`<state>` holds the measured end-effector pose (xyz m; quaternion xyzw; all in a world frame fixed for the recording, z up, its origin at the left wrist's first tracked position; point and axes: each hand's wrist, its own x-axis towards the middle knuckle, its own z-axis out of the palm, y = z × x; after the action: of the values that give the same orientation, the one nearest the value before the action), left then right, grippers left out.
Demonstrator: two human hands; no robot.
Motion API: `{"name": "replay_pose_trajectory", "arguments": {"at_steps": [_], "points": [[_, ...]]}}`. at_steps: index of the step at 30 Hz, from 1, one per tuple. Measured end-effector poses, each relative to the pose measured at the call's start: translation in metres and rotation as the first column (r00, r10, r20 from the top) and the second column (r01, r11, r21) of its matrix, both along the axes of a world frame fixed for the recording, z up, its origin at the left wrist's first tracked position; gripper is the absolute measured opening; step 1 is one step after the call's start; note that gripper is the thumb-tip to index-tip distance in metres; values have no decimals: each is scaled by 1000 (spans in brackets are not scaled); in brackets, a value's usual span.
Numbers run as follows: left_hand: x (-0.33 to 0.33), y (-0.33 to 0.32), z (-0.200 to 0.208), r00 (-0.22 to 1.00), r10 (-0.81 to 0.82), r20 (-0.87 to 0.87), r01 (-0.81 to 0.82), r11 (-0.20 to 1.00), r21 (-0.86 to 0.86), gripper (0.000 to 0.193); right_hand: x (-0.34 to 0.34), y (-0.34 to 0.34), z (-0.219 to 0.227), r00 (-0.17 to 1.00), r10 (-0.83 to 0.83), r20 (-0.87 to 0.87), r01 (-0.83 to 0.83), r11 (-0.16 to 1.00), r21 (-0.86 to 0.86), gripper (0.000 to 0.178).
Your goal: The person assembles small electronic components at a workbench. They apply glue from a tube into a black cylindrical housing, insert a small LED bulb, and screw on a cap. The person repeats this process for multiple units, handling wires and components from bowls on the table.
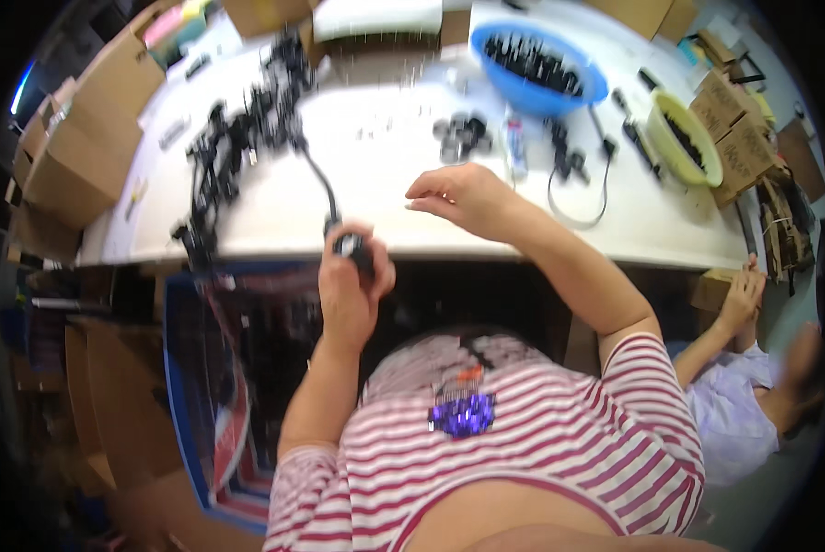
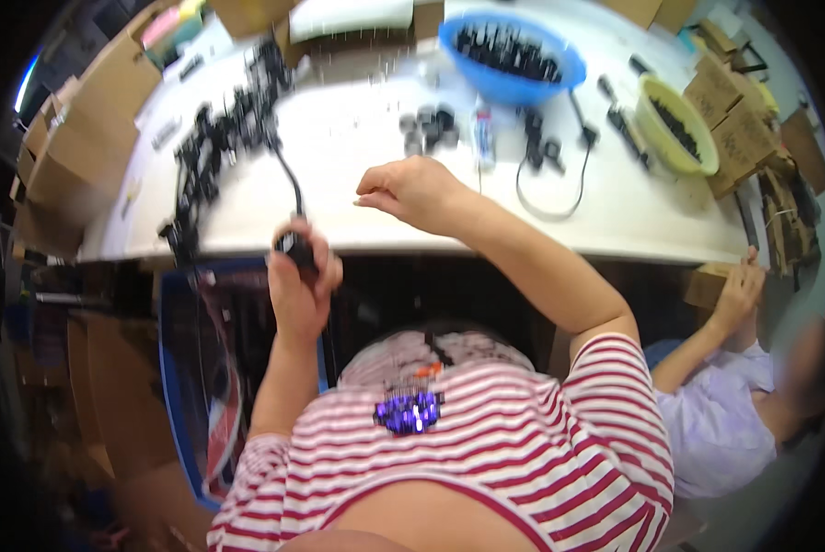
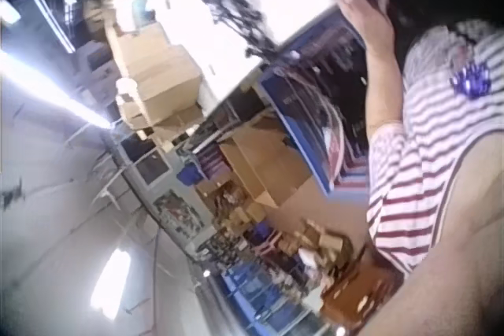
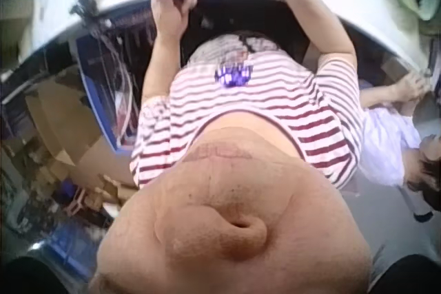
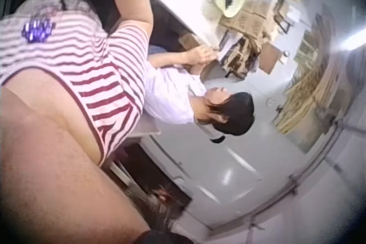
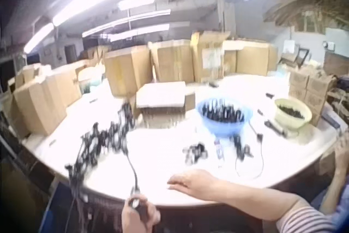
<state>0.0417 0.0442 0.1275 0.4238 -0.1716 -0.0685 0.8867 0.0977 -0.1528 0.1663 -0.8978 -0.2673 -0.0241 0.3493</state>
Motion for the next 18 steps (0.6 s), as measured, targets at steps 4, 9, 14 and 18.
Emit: {"name": "replay_pose_trajectory", "arguments": {"at_steps": [4,9,14,18], "points": [[12,-7,3,995,74,61,-76,996,38,57,85,-21,-30,896,-273,350,373,892,-257,22],[0,9,28,980,100,171,-109,993,41,58,128,-10,-45,895,-289,341,434,743,-510,25],[-5,19,38,969,63,240,-68,998,12,56,137,-13,-57,891,-294,345,433,779,-454,20],[6,13,12,987,8,160,-12,1000,20,55,111,-7,-51,932,-204,300,336,796,-503,19]]}}
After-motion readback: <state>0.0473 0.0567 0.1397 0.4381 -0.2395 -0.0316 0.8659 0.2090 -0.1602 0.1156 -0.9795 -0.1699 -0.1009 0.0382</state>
